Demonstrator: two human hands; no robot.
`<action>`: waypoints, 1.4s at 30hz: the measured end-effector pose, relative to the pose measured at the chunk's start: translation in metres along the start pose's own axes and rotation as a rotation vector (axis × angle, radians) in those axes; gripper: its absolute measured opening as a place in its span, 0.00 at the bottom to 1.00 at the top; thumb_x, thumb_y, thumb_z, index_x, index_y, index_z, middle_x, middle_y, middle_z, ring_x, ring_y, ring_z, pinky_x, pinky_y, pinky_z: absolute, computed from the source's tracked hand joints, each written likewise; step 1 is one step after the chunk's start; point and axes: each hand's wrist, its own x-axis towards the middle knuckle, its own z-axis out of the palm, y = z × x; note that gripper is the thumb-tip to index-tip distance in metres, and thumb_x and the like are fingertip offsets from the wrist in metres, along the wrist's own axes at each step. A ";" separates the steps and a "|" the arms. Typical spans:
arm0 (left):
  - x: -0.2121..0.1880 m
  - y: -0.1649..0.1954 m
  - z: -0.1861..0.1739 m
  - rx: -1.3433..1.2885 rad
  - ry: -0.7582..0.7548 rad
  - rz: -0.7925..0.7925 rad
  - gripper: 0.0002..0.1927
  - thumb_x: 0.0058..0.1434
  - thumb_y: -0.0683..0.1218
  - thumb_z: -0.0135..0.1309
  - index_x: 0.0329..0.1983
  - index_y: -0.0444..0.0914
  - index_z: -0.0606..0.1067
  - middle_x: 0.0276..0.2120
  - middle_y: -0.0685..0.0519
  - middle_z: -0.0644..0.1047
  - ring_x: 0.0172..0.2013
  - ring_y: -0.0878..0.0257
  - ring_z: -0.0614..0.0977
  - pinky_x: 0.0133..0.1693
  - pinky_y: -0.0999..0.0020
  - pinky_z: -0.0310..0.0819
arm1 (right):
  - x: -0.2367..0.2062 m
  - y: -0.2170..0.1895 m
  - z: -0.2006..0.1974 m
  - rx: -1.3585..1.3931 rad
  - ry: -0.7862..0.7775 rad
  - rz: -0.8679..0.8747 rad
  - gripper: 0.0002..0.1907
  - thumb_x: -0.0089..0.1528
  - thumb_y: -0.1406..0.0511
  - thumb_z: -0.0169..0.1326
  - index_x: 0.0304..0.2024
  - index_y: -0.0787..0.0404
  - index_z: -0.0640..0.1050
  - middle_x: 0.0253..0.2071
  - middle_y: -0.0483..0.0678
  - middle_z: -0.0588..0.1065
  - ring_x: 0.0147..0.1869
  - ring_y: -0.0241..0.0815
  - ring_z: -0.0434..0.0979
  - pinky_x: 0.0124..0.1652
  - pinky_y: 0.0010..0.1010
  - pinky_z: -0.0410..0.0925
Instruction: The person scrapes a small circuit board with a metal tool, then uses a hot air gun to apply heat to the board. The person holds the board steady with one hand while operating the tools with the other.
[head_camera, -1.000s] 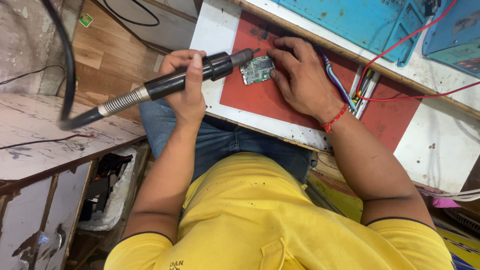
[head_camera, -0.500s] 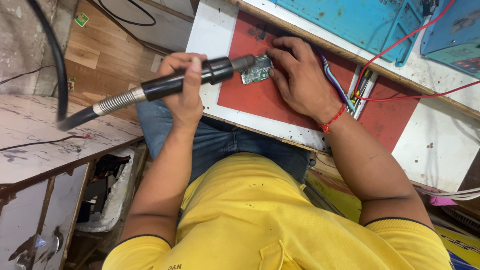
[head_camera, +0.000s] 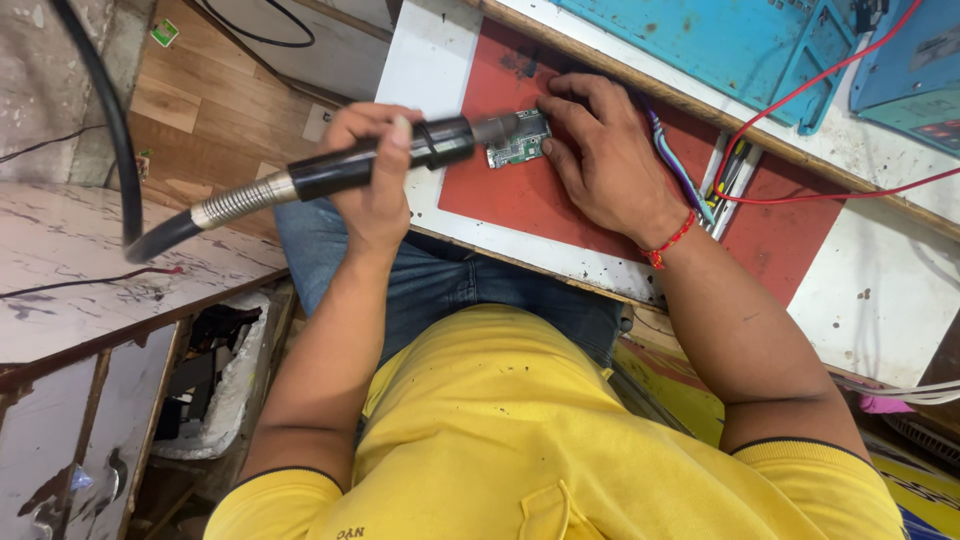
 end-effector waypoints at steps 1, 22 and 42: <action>0.000 0.000 0.000 -0.003 -0.037 0.019 0.12 0.72 0.47 0.55 0.37 0.35 0.69 0.41 0.45 0.80 0.41 0.63 0.81 0.48 0.66 0.77 | 0.000 0.000 0.000 -0.005 0.002 0.000 0.21 0.64 0.71 0.61 0.60 0.67 0.75 0.64 0.57 0.69 0.69 0.59 0.68 0.66 0.46 0.64; -0.004 0.000 -0.005 -0.007 -0.061 0.044 0.16 0.70 0.49 0.56 0.32 0.34 0.68 0.36 0.43 0.80 0.37 0.60 0.82 0.42 0.67 0.77 | -0.003 0.002 0.002 -0.002 0.022 -0.031 0.20 0.65 0.72 0.61 0.60 0.68 0.76 0.64 0.57 0.69 0.68 0.59 0.68 0.65 0.45 0.65; -0.005 0.000 -0.003 0.032 -0.057 0.098 0.16 0.70 0.48 0.57 0.32 0.35 0.68 0.34 0.45 0.80 0.38 0.59 0.85 0.41 0.67 0.80 | -0.005 0.003 0.002 -0.018 0.014 -0.038 0.21 0.65 0.71 0.61 0.61 0.67 0.75 0.64 0.56 0.69 0.69 0.58 0.68 0.66 0.45 0.64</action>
